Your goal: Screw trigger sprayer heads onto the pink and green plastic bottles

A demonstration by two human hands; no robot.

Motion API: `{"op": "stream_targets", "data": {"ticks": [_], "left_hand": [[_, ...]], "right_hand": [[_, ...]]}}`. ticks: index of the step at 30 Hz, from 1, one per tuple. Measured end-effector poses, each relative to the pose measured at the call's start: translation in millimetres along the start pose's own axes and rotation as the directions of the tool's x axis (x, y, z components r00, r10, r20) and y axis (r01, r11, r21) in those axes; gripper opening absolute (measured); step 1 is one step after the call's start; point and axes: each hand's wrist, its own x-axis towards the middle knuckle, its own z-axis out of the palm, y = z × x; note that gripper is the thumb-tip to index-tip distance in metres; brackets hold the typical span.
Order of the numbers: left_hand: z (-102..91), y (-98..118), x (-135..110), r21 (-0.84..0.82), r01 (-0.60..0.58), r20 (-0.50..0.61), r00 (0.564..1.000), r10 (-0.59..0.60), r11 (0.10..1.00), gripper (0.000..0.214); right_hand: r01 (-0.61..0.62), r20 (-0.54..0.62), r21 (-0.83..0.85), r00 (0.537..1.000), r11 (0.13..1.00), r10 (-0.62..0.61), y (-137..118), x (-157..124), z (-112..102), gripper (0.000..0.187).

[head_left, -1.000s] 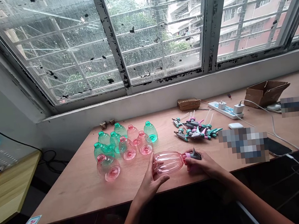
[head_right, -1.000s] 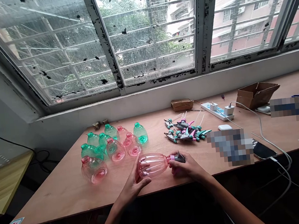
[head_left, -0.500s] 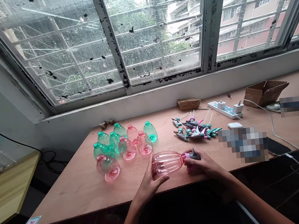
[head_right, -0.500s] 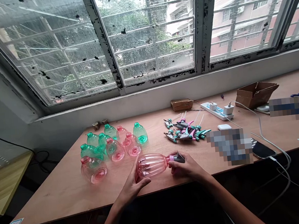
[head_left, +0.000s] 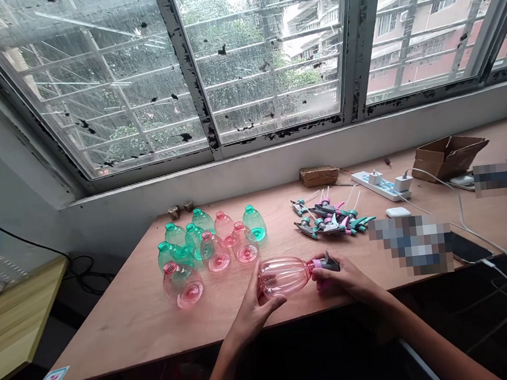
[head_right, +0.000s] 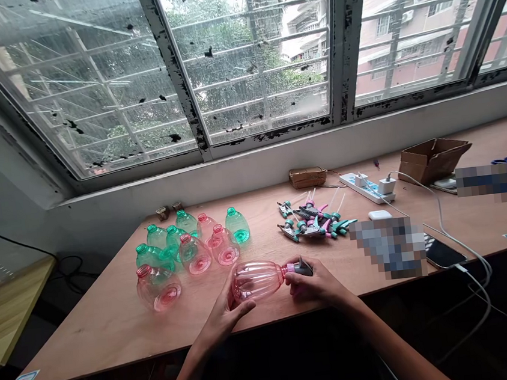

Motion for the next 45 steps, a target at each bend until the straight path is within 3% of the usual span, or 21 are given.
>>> {"op": "stream_targets", "data": {"ticks": [8,11,15,21,24,28,33,37,42,45], "left_hand": [[0.7,0.8,-0.6,0.087,-0.092,-0.005,0.996,0.093,0.992,0.1],[0.5,0.0,-0.1,0.051,-0.051,-0.005,0.999,0.051,0.997,0.107],[-0.5,-3.9,1.4,0.009,0.009,-0.013,1.0,-0.009,1.0,0.098],[1.0,-0.9,0.5,0.063,-0.05,-0.027,0.998,0.052,0.997,0.104],[1.4,1.3,-0.3,0.063,-0.024,-0.034,0.999,0.026,0.998,0.107],[0.7,-1.0,0.4,0.021,0.019,-0.035,0.999,-0.018,1.0,0.095],[1.7,-0.6,0.0,0.032,-0.035,-0.023,0.999,0.036,0.999,0.099],[2.9,4.5,-0.8,0.058,-0.009,-0.03,0.999,0.011,0.998,0.109],[0.1,-0.2,1.2,0.022,0.035,-0.018,0.999,-0.034,0.999,0.092],[-1.9,-5.6,1.3,0.046,0.006,-0.02,1.0,-0.005,0.999,0.098]], "right_hand": [[-0.019,-0.015,0.022,1.0,1.0,0.019,-1.4,0.1,1.5,0.044],[-0.023,-0.017,0.025,1.0,0.999,0.024,-1.2,-0.1,1.4,0.045],[-0.019,-0.014,0.016,1.0,1.0,0.019,0.3,0.3,0.8,0.043],[0.018,0.0,0.045,1.0,0.999,-0.018,1.3,0.8,0.6,0.037],[0.006,0.001,0.044,1.0,0.999,-0.006,1.9,0.7,0.3,0.038],[-0.002,-0.006,0.032,1.0,0.999,0.003,2.7,0.6,0.0,0.042],[0.006,-0.009,0.06,1.0,0.998,-0.005,3.3,1.2,-0.6,0.038],[-0.001,0.005,0.045,1.0,0.999,0.001,2.4,1.4,-0.8,0.038],[0.01,0.009,0.022,1.0,1.0,-0.011,0.5,1.0,0.1,0.037],[0.025,0.008,0.045,1.0,0.999,-0.025,1.3,1.1,-0.1,0.036]]}}
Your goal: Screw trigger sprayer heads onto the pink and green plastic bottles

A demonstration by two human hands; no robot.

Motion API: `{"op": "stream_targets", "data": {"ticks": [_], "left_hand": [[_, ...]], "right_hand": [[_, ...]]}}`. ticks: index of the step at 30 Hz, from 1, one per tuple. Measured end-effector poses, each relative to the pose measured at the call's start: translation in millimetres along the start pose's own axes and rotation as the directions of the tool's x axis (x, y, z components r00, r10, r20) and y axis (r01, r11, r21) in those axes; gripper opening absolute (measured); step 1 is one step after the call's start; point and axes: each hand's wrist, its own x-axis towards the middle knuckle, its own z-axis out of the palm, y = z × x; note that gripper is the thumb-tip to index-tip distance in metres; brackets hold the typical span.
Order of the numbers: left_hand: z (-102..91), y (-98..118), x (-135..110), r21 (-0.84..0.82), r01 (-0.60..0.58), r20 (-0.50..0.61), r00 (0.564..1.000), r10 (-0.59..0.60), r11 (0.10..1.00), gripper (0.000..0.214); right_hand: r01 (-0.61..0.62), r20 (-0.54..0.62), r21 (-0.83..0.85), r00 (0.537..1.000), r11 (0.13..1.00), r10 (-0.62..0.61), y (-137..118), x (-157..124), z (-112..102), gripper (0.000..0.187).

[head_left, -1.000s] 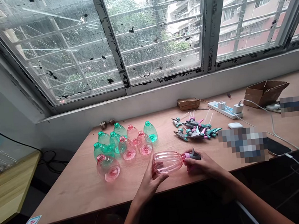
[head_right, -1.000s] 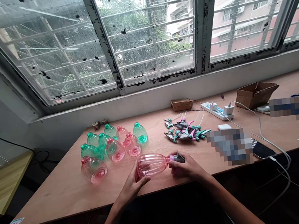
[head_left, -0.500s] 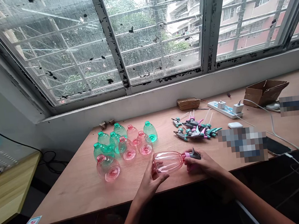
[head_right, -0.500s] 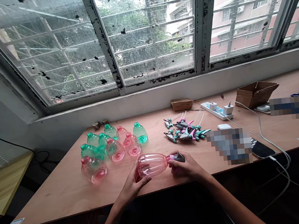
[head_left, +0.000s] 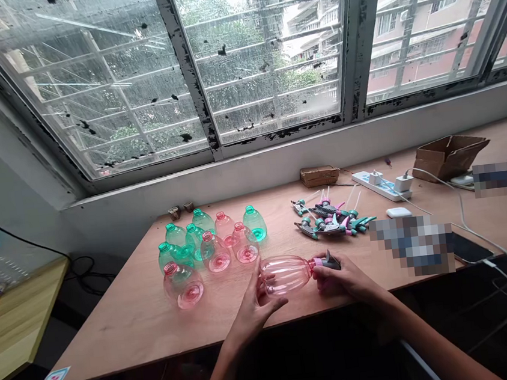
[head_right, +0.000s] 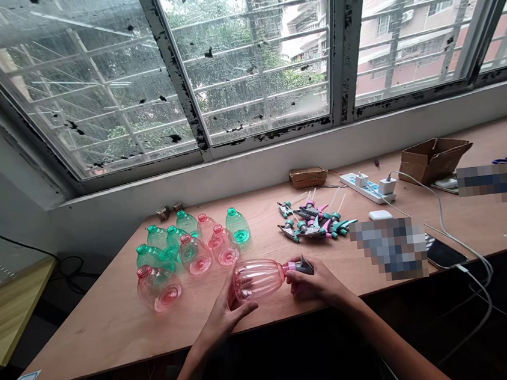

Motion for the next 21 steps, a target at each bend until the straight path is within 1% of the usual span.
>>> {"op": "stream_targets", "data": {"ticks": [4,7,10,12,15,17,19,21], "left_hand": [[-0.2,0.3,-2.0,0.062,-0.044,0.005,0.999,0.044,0.997,0.104],[0.3,3.1,-2.7,0.035,-0.023,0.01,1.0,0.023,0.999,0.106],[0.1,2.2,-1.3,-0.019,0.018,0.013,1.0,-0.017,1.0,0.094],[-0.2,-0.1,0.0,-0.035,0.018,0.02,1.0,-0.018,0.999,0.089],[-0.1,-2.0,0.5,-0.049,-0.018,0.022,1.0,0.019,0.999,0.097],[0.4,-0.4,-0.4,-0.024,-0.036,0.018,0.999,0.036,0.999,0.102],[0.8,2.8,-1.5,0.017,-0.037,0.018,0.999,0.037,0.999,0.104],[1.0,5.7,-2.1,0.021,-0.019,0.021,1.0,0.019,1.0,0.105]], "right_hand": [[-0.011,0.0,0.007,1.0,1.0,0.011,1.4,-0.3,-0.9,0.036],[-0.02,0.0,-0.01,1.0,1.0,0.02,0.4,-0.8,-0.4,0.037],[-0.027,-0.002,-0.01,1.0,1.0,0.027,-1.5,-1.3,0.4,0.038],[-0.038,-0.015,0.008,0.999,0.999,0.039,-2.3,-1.5,0.5,0.039],[-0.053,-0.015,0.02,0.998,0.998,0.053,-2.5,-1.7,0.1,0.04],[-0.053,-0.006,0.014,0.999,0.998,0.053,-2.6,-1.8,-0.1,0.04],[-0.049,-0.003,0.005,0.999,0.999,0.049,-3.0,-1.9,0.1,0.04],[-0.047,0.002,-0.004,0.999,0.999,0.047,-3.7,-2.1,0.5,0.04]]}}
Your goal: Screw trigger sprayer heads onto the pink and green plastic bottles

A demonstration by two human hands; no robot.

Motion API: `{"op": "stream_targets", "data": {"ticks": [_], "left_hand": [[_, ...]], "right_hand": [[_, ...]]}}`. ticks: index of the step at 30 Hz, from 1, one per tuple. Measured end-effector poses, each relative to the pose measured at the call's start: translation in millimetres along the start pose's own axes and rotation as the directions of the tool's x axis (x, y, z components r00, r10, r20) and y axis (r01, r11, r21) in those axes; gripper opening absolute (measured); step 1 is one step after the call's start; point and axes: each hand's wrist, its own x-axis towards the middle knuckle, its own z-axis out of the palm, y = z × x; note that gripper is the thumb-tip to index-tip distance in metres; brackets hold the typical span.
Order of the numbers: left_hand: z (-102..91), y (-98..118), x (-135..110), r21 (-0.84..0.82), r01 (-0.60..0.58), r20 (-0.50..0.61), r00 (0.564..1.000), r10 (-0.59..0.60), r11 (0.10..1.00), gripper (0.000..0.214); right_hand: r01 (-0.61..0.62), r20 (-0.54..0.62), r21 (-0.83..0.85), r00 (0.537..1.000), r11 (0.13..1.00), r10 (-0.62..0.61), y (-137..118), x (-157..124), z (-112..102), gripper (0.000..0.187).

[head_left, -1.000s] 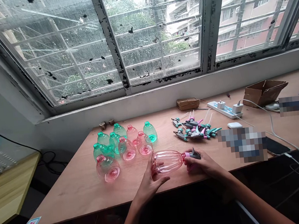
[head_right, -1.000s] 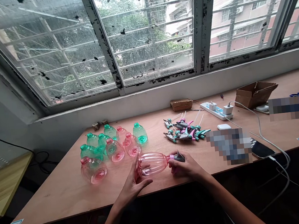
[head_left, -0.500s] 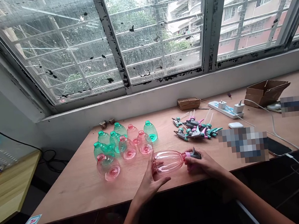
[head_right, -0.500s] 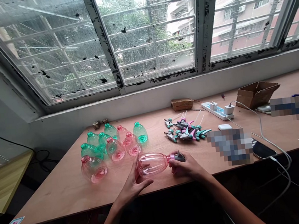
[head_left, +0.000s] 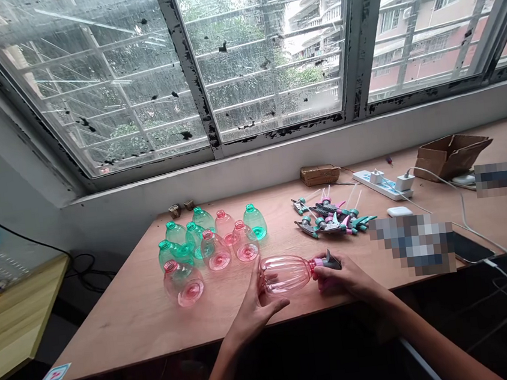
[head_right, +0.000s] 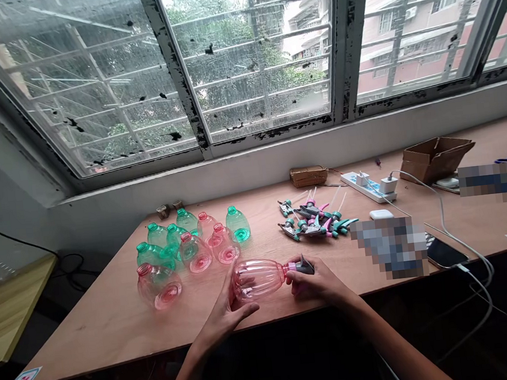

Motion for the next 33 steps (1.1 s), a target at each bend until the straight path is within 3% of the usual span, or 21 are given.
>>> {"op": "stream_targets", "data": {"ticks": [4,11,14,19,25,33], "left_hand": [[-0.3,-0.3,1.1,-0.033,0.037,0.006,0.999,-0.036,0.999,0.097],[-1.4,-4.4,0.3,0.038,-0.049,-0.003,0.999,0.049,0.998,0.102],[-1.5,-3.4,0.3,0.016,-0.02,0.001,1.0,0.02,1.0,0.106],[-1.5,-5.5,1.3,-0.028,0.024,0.014,1.0,-0.024,0.999,0.092],[-0.4,-4.8,0.7,0.058,-0.06,-0.012,0.998,0.061,0.996,0.102],[-0.2,-4.3,1.7,-0.03,0.014,0.003,1.0,-0.014,0.999,0.099]], "right_hand": [[0.001,0.012,-0.004,1.0,1.0,-0.001,-0.7,-0.2,0.0,0.038],[-0.005,0.013,0.014,1.0,1.0,0.005,0.2,0.4,0.4,0.038],[-0.014,0.009,0.003,1.0,1.0,0.014,-0.4,0.4,0.9,0.039],[-0.004,0.002,-0.038,1.0,0.999,0.004,-2.1,0.2,0.5,0.039],[-0.028,-0.019,-0.014,0.999,1.0,0.028,-3.2,-0.2,2.3,0.042],[-0.003,0.003,-0.024,1.0,1.0,0.003,-3.4,-0.5,2.0,0.04]]}}
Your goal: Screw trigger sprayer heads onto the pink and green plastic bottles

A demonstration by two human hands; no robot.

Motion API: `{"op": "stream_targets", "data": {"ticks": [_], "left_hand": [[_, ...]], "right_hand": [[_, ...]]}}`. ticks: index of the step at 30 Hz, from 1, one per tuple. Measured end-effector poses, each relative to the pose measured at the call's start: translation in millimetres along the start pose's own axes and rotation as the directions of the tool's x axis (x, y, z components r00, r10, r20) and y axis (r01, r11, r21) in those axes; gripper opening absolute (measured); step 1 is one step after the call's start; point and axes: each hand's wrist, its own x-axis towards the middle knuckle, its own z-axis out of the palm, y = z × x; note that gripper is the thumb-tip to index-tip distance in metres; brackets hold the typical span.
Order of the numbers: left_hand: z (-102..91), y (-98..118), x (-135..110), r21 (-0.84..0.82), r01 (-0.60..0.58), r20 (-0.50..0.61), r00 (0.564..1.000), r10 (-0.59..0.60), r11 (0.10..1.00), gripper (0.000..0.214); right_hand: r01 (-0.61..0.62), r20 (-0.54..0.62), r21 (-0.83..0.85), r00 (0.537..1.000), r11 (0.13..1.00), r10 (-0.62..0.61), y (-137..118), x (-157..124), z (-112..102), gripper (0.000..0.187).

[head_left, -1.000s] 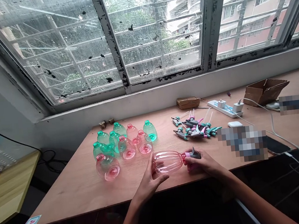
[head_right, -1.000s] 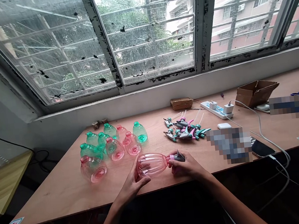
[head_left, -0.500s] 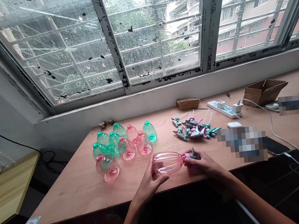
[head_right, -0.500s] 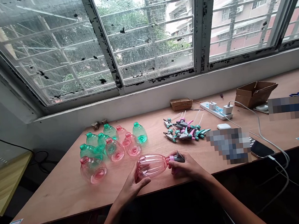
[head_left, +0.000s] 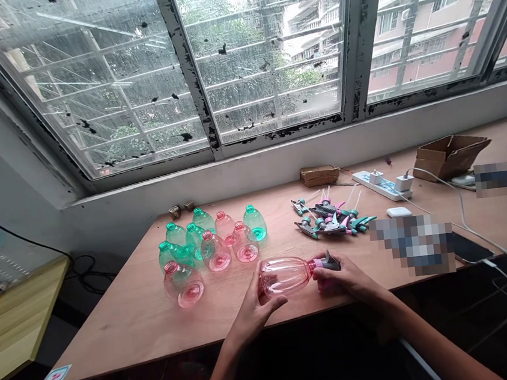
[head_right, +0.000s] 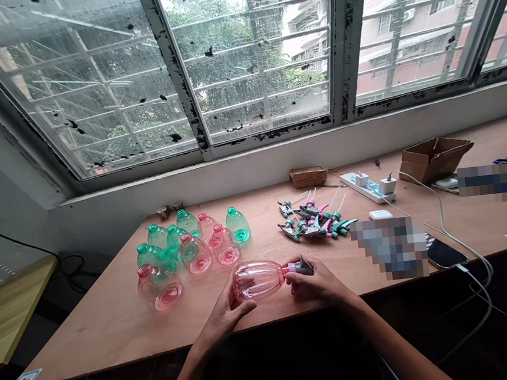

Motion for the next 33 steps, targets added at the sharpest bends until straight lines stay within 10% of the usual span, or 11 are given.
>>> {"op": "stream_targets", "data": {"ticks": [33], "left_hand": [[0.3,1.2,-0.6,0.017,-0.032,-0.003,0.999,0.032,0.999,0.099]], "right_hand": [[-0.003,0.0,-0.035,1.0,0.999,0.003,-0.1,-0.3,-1.0,0.047]]}}
